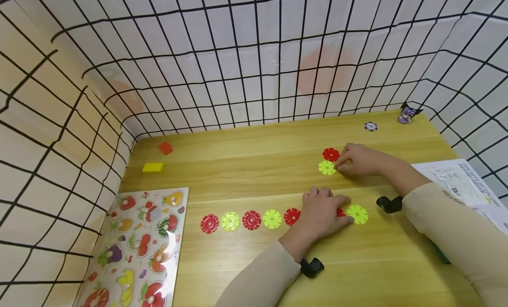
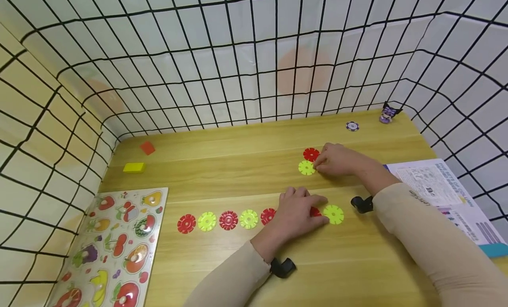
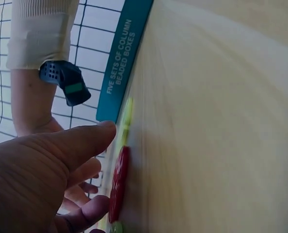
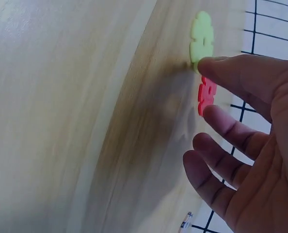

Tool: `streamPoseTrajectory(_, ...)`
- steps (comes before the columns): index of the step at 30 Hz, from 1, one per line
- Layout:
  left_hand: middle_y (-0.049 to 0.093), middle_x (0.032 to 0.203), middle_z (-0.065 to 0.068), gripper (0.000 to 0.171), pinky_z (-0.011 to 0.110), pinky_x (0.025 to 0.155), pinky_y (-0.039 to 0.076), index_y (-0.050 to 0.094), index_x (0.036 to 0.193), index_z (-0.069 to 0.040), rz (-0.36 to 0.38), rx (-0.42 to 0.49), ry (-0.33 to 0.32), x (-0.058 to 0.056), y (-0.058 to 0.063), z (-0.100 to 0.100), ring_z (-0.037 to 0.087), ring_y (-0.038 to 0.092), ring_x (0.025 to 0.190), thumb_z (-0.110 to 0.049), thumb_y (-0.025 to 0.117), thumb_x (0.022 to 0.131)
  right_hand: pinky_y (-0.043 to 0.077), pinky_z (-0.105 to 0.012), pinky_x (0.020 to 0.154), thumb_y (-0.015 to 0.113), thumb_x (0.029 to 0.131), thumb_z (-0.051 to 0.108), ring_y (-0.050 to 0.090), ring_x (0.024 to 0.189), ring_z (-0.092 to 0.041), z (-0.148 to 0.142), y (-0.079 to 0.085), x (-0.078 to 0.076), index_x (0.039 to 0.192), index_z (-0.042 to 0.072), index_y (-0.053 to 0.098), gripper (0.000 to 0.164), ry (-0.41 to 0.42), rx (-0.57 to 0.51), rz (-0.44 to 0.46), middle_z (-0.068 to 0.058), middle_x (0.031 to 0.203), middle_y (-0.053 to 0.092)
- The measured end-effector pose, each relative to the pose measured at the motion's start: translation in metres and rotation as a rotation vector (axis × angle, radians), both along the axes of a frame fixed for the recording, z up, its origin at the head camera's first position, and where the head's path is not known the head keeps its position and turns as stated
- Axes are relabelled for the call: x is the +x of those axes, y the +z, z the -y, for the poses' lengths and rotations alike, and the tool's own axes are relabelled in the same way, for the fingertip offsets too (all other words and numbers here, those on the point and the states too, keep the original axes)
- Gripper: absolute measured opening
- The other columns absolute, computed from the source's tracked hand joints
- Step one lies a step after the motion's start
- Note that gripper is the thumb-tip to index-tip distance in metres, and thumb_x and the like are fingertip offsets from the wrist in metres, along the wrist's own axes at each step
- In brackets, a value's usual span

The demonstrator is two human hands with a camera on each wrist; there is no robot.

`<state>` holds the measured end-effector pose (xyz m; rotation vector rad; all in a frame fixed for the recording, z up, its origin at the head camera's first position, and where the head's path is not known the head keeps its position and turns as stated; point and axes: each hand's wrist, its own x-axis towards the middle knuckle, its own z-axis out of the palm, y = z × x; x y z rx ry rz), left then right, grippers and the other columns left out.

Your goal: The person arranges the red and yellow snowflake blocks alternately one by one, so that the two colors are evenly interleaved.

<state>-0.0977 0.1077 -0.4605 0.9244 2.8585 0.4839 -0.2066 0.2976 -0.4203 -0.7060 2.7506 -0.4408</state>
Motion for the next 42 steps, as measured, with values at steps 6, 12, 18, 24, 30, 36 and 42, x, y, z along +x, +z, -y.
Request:
streamPoseTrajectory(6,0.047,0.099,-0.010,0.050,0.028,0.067,0.024,0.051,0.126,-0.047,-0.023,-0.031,0.002,-0.003,0.002,-0.005,0.012,0.035,0.088,-0.064,0.055,0.079,0.044,-0.044,0.078,0.066,0.085,0.023,0.052,0.088,-0.024,0.001,-0.003,-0.005,0.109,0.014,0.065,0.026,-0.075,-0.030,0.043,-0.009,0.099,0.053)
streamPoseTrajectory(12,0.045,0.095,-0.010,0.048,0.028,0.067,0.023,0.055,0.121,-0.048,-0.020,-0.043,0.008,-0.004,0.001,-0.006,0.013,0.033,0.087,-0.067,0.056,0.077,0.043,-0.041,0.072,0.064,0.087,0.026,0.051,0.083,-0.023,0.005,-0.009,-0.016,0.136,0.013,0.043,0.054,-0.118,-0.040,0.060,-0.010,0.095,0.052)
streamPoseTrajectory(18,0.041,0.090,-0.010,0.045,0.029,0.066,0.023,0.058,0.115,-0.051,-0.008,-0.072,0.010,-0.003,0.000,-0.008,0.013,0.031,0.084,-0.069,0.056,0.074,0.041,-0.045,0.074,0.057,0.090,0.042,0.049,0.084,-0.026,0.005,-0.020,-0.025,0.142,0.015,0.034,0.063,-0.135,0.001,0.100,-0.014,0.098,0.050)
streamPoseTrajectory(24,0.040,0.088,-0.010,0.043,0.029,0.065,0.022,0.060,0.114,-0.050,-0.008,-0.066,0.016,-0.002,-0.001,-0.008,0.013,0.030,0.083,-0.069,0.056,0.075,0.039,-0.051,0.082,0.054,0.093,0.034,0.049,0.092,-0.030,0.005,-0.022,-0.025,0.140,0.016,0.038,0.053,-0.163,-0.018,0.122,-0.016,0.105,0.050)
streamPoseTrajectory(30,0.040,0.087,-0.010,0.044,0.029,0.065,0.022,0.060,0.114,-0.049,-0.011,-0.066,0.020,-0.001,-0.002,-0.009,0.013,0.031,0.083,-0.069,0.055,0.075,0.038,-0.043,0.072,0.055,0.093,0.029,0.047,0.079,-0.026,0.002,-0.019,-0.026,0.135,0.014,0.041,0.046,-0.184,-0.052,0.141,-0.011,0.089,0.050)
streamPoseTrajectory(36,0.039,0.085,-0.010,0.045,0.029,0.065,0.022,0.060,0.114,-0.050,-0.010,-0.059,0.021,-0.001,-0.004,-0.011,0.013,0.030,0.082,-0.069,0.055,0.074,0.040,-0.045,0.075,0.064,0.088,0.027,0.045,0.086,-0.030,0.000,-0.019,-0.026,0.120,0.007,0.048,0.041,-0.250,-0.069,0.143,-0.017,0.098,0.049)
streamPoseTrajectory(42,0.039,0.084,-0.010,0.045,0.029,0.065,0.022,0.060,0.114,-0.050,-0.015,-0.061,0.022,-0.001,-0.004,-0.011,0.012,0.030,0.082,-0.069,0.055,0.074,0.036,-0.056,0.088,0.064,0.087,0.024,0.043,0.103,-0.037,0.000,-0.021,-0.024,0.123,0.004,0.047,0.044,-0.262,-0.059,0.104,-0.024,0.113,0.045)
